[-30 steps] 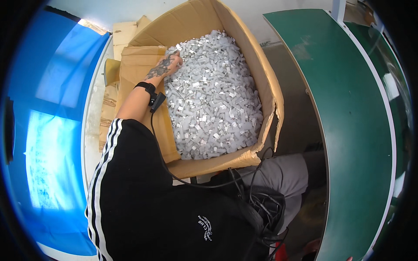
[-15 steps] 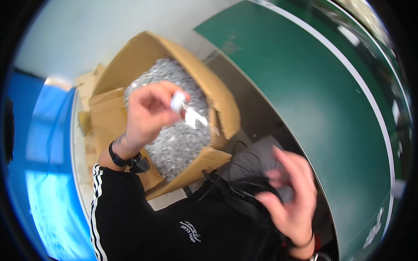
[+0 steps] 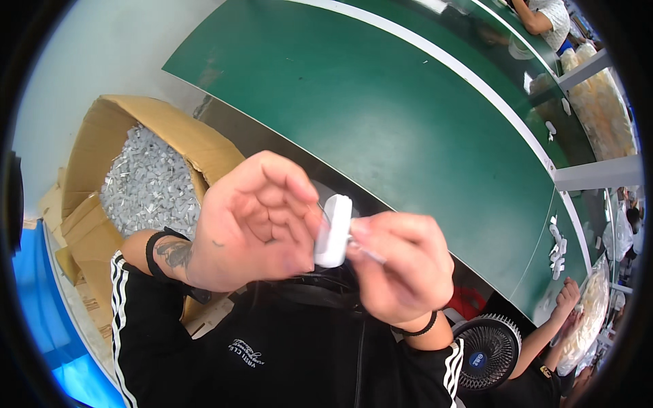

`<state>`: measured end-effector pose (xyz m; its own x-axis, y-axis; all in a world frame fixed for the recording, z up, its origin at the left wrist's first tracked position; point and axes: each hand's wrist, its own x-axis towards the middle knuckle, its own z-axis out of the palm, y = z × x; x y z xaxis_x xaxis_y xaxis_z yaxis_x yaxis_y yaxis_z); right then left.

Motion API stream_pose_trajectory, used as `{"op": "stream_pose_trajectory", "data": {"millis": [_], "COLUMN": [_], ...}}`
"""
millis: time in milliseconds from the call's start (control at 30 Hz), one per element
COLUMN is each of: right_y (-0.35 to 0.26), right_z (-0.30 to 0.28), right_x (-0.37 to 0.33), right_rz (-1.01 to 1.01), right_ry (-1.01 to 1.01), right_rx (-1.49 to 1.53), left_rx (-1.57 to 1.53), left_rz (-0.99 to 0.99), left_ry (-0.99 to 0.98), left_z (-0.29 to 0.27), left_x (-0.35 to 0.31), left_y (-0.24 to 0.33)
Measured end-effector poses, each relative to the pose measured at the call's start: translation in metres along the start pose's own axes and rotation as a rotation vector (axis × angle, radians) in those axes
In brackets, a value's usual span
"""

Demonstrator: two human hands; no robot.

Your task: The recorder is assembling small plastic medical or hygiene components by inserting a thin red needle or tube into a white plastic housing.

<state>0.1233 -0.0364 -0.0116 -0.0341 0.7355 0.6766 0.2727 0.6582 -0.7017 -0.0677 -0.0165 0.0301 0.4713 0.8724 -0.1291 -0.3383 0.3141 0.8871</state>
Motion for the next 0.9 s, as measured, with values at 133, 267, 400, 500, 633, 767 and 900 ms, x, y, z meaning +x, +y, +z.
{"op": "stream_pose_trajectory", "data": {"millis": [133,267,400,500,633,767,900], "right_y": [0.015,0.018,0.027,0.025,0.024,0.017,0.016], "right_z": [-0.007,-0.008,-0.01,-0.011,-0.013,-0.017,-0.015], "right_x": [-0.02,-0.02,-0.026,-0.021,-0.021,-0.024,-0.034], "right_rz": [0.168,0.197,0.227,0.156,0.12,0.16,0.405], "right_ry": [0.085,0.065,0.082,0.064,0.018,-0.038,0.085], "right_rx": [0.19,0.242,0.245,0.201,0.119,0.128,0.385], "left_rx": [0.256,0.439,0.624,0.724,1.036,1.103,0.792], "left_rz": [0.056,0.175,0.227,0.345,0.64,0.824,0.722], "left_ry": [-0.049,-0.047,-0.122,-0.102,-0.189,-0.168,-0.254], "left_z": [-0.004,-0.001,-0.003,-0.001,-0.005,0.012,0.012], "left_x": [0.016,0.019,0.02,0.02,0.027,0.018,0.024], "left_y": [-0.007,-0.007,-0.006,-0.005,-0.003,-0.006,-0.003]}}
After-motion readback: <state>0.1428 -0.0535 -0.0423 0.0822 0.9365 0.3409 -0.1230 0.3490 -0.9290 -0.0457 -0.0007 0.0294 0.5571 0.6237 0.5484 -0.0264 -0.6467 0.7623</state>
